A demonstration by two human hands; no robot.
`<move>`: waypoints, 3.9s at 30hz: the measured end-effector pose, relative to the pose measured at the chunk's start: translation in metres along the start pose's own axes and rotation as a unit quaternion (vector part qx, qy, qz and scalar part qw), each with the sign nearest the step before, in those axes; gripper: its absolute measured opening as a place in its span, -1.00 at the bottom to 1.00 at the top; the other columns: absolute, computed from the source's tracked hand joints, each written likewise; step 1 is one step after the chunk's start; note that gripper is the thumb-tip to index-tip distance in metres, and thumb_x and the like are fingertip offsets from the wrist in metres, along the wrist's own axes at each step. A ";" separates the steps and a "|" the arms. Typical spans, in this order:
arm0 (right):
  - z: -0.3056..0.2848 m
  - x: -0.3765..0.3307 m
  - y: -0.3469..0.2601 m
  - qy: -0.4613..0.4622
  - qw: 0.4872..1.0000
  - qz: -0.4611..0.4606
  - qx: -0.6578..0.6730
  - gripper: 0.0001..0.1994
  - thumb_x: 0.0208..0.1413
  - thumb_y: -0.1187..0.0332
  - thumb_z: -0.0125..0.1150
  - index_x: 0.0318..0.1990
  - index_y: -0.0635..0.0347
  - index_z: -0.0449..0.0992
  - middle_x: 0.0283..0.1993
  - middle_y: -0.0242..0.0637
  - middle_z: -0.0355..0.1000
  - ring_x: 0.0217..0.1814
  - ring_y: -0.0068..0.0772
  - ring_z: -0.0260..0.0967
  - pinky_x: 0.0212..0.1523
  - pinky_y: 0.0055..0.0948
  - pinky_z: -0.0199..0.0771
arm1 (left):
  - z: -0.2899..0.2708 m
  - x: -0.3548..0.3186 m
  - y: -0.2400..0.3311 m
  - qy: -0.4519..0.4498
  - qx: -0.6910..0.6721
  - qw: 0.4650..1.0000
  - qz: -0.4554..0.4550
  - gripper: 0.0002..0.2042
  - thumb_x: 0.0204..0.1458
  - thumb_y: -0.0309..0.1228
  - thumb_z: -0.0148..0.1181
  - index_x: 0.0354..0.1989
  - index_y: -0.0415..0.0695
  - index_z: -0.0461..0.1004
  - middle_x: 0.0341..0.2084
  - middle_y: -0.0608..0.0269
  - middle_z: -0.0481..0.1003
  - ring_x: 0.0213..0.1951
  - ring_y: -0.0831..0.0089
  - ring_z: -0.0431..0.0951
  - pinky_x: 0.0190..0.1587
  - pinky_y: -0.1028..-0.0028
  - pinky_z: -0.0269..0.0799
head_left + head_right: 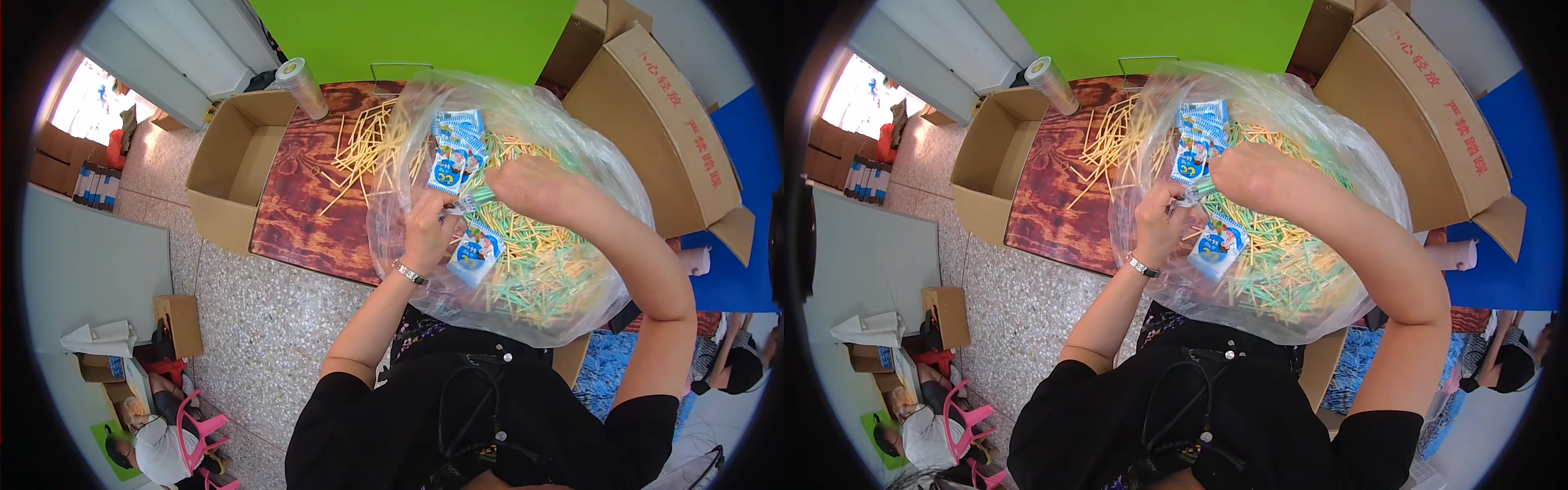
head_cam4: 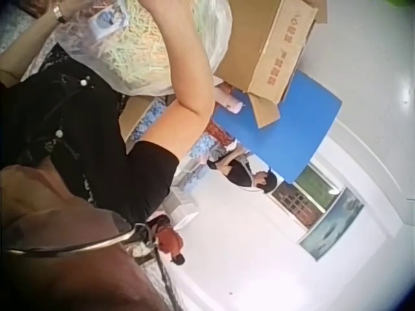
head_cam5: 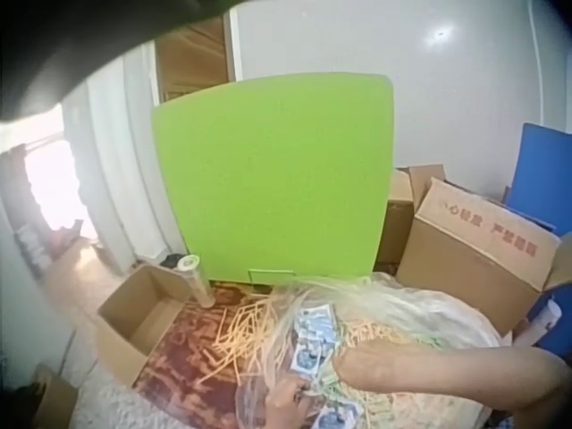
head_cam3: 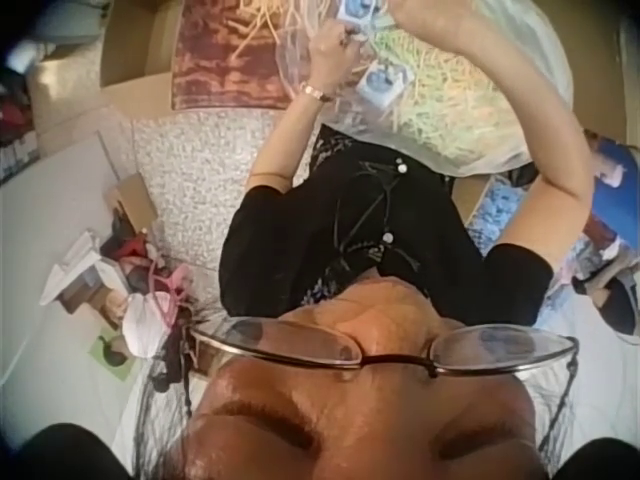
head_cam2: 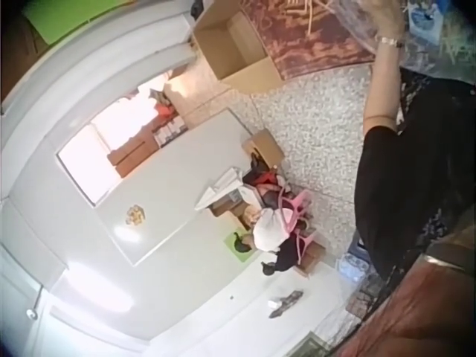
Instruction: Packing small blue pouches from a large plastic bag containing shredded paper into cardboard shipping boxes.
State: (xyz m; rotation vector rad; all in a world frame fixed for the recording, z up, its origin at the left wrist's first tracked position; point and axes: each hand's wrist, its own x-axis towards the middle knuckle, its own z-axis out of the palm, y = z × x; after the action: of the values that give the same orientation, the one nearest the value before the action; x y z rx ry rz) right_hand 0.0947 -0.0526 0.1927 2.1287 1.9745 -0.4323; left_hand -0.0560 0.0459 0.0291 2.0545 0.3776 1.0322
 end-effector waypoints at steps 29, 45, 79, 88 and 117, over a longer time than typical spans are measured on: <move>0.149 0.045 0.046 0.210 0.950 0.061 0.223 -0.79 0.02 0.26 0.24 -0.26 0.16 0.48 -0.38 -0.08 0.45 -0.25 0.01 0.45 -0.25 -0.10 0.45 | 0.026 0.040 -0.103 -0.145 0.050 0.984 -0.086 -0.83 0.11 -0.39 0.15 -0.19 -0.17 0.54 -0.40 0.06 0.52 -0.28 0.20 0.55 -0.21 0.37 0.41; 0.171 -0.007 0.023 0.221 0.962 0.082 0.137 -0.85 -0.01 0.26 0.26 -0.40 0.13 0.51 -0.36 -0.25 0.41 -0.22 -0.16 0.40 -0.27 -0.17 0.46 | 0.017 0.007 -0.027 -0.117 0.060 0.991 0.016 -0.77 0.01 -0.34 0.27 -0.25 -0.25 0.49 -0.41 0.06 0.47 -0.33 0.25 0.47 -0.30 0.32 0.37; 0.210 -0.030 0.242 0.247 0.884 0.337 0.209 -0.58 0.18 0.12 -0.06 0.09 0.14 0.45 0.18 -0.02 0.33 0.24 0.01 0.22 0.25 -0.14 0.17 | 0.055 -0.008 0.000 -0.239 -0.153 0.932 -0.224 -0.66 -0.11 -0.40 0.43 -0.62 -0.10 0.28 -0.67 0.55 0.20 -0.58 0.76 0.12 -0.57 0.63 0.03; 0.217 -0.028 0.241 0.240 0.862 0.383 0.231 -0.53 0.19 0.08 -0.10 0.15 0.14 0.40 0.27 -0.01 0.25 0.34 0.02 0.11 0.33 -0.12 0.06 | 0.058 -0.005 0.002 -0.221 -0.159 0.939 -0.209 -0.63 -0.13 -0.35 0.44 -0.64 -0.11 0.26 -0.72 0.51 0.20 -0.61 0.71 0.12 -0.60 0.59 0.05; 0.186 -0.056 0.119 0.094 0.430 0.122 0.890 -0.68 0.31 0.21 -0.01 0.09 0.21 0.34 -0.41 -0.54 0.22 -0.50 -0.72 0.06 -0.49 -0.67 0.14 | 0.035 -0.010 -0.005 -0.187 -0.249 0.910 -0.273 -0.69 -0.06 -0.41 0.40 -0.59 -0.11 0.30 -0.65 0.56 0.23 -0.58 0.79 0.15 -0.59 0.68 0.05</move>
State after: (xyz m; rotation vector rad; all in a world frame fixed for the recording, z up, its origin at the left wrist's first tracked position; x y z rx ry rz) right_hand 0.1962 -0.1792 0.0326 2.9443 0.4655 -3.4208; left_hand -0.0343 0.0251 0.0072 1.5030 0.4032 0.3302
